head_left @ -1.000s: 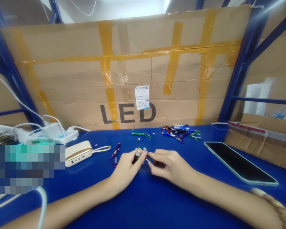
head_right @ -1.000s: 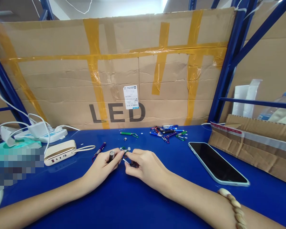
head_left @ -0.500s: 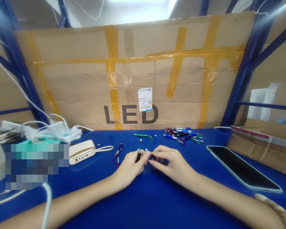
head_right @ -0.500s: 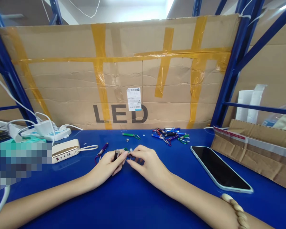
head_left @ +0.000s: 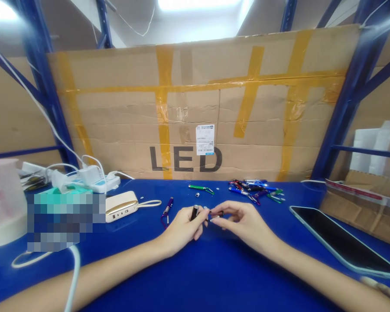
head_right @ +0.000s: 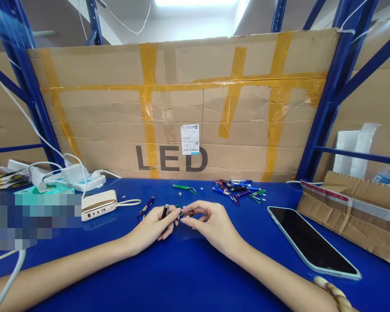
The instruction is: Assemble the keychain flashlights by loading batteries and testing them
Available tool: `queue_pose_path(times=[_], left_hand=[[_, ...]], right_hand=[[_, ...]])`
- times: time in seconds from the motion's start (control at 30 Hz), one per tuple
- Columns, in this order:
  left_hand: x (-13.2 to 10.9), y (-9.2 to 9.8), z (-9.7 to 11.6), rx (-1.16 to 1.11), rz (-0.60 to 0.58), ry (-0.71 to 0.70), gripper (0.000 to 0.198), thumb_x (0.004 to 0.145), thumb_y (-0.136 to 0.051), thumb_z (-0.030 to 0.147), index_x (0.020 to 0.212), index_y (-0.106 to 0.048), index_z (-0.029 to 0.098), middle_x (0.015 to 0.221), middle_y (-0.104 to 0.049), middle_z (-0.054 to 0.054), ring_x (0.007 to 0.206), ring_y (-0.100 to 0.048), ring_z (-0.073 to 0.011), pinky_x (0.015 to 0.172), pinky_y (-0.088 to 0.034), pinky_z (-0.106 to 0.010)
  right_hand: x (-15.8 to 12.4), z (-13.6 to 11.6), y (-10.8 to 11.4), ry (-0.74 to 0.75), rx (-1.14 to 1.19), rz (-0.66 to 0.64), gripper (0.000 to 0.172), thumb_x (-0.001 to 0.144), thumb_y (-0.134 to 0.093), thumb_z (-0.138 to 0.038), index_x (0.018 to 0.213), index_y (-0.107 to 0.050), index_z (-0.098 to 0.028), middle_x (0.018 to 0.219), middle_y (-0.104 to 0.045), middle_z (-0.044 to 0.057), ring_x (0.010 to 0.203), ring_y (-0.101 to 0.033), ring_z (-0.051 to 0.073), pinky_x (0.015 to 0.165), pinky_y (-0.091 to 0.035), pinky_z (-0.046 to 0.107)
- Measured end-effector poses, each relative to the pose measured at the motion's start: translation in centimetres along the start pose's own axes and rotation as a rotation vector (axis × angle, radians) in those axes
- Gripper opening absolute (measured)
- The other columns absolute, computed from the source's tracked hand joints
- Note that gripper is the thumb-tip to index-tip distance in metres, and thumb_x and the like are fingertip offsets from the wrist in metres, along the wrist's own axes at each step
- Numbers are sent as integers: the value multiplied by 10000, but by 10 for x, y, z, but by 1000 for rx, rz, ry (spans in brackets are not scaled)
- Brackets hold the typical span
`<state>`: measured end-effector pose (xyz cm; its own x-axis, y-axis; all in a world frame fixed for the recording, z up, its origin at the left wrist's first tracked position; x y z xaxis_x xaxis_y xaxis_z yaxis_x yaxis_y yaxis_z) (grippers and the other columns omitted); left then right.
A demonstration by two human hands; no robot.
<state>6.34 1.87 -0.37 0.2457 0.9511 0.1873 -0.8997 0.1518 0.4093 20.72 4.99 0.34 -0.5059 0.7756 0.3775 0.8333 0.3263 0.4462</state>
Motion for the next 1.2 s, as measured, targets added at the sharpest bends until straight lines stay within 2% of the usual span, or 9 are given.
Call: queue_pose_path(times=[0.1, 0.2, 0.33, 0.47, 0.7, 0.9, 1.07, 1.2], left_hand=[[-1, 2, 1, 64, 45, -32, 368, 865, -352, 480, 677, -455, 181, 427, -398, 79, 417, -354, -80, 502, -317, -208], [-2, 3, 1, 149, 81, -40, 357, 861, -364, 457, 656, -455, 179, 499, -402, 64, 477, -370, -89, 518, -307, -215], [-1, 0, 3, 258, 73, -62, 348, 859, -368, 424, 631, -458, 177, 544, -416, 48, 527, -393, -105, 553, -306, -228], [-1, -1, 3, 284, 60, -59, 341, 856, -364, 411, 623, -455, 180, 550, -422, 42, 542, -404, -114, 571, -311, -232], [-1, -1, 7, 318, 70, -90, 343, 862, -349, 407, 618, -440, 185, 567, -437, 36, 559, -408, -118, 588, -309, -231], [-3, -2, 10, 267, 63, -96, 351, 862, -349, 429, 627, -440, 184, 555, -397, 44, 537, -367, -109, 556, -297, -227], [-3, 0, 4, 132, 120, -70, 366, 868, -335, 483, 670, -423, 188, 554, -337, 62, 518, -314, -95, 513, -265, -220], [-3, 0, 4, 186, 146, -65, 347, 861, -359, 460, 643, -370, 190, 583, -318, 60, 562, -311, -101, 538, -262, -225]], right_hand=[[-3, -10, 2, 220, -260, -12, 265, 824, -557, -325, 1028, -642, -178, 819, -676, 50, 696, -630, 159, 631, -527, 271], [-9, -20, -1, 472, -629, -64, 266, 899, -440, -287, 1055, -618, -165, 823, -631, 66, 712, -607, 157, 639, -502, 270], [-13, -20, -8, 652, -949, -103, 303, 932, -348, -260, 951, -606, -103, 728, -589, 65, 621, -581, 160, 541, -473, 263], [-14, -17, -13, 780, -1080, -95, 296, 931, -341, -232, 846, -592, -100, 669, -574, 55, 590, -570, 172, 534, -465, 281], [-17, -22, -11, 780, -1005, -28, 306, 928, -329, -208, 810, -592, -105, 629, -555, 40, 541, -513, 144, 507, -413, 252], [-14, -23, -10, 616, -849, -5, 358, 929, -316, -207, 691, -574, -138, 569, -467, 5, 507, -430, 107, 487, -350, 220], [-11, -25, -1, 603, -751, 71, 338, 933, -320, -243, 782, -602, -136, 591, -470, 13, 536, -423, 107, 516, -354, 221], [-13, -29, 5, 618, -692, 158, 328, 929, -336, -256, 811, -618, -137, 600, -473, 15, 535, -420, 103, 513, -359, 218]])
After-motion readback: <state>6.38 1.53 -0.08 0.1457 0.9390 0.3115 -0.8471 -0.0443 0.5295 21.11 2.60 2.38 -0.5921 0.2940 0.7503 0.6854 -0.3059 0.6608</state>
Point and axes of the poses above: each hand's wrist, its own x-axis towards the middle knuckle, its own y-axis out of the back of the hand, z = x × y, the point moved 4 cm from there along x, towards the middle knuckle
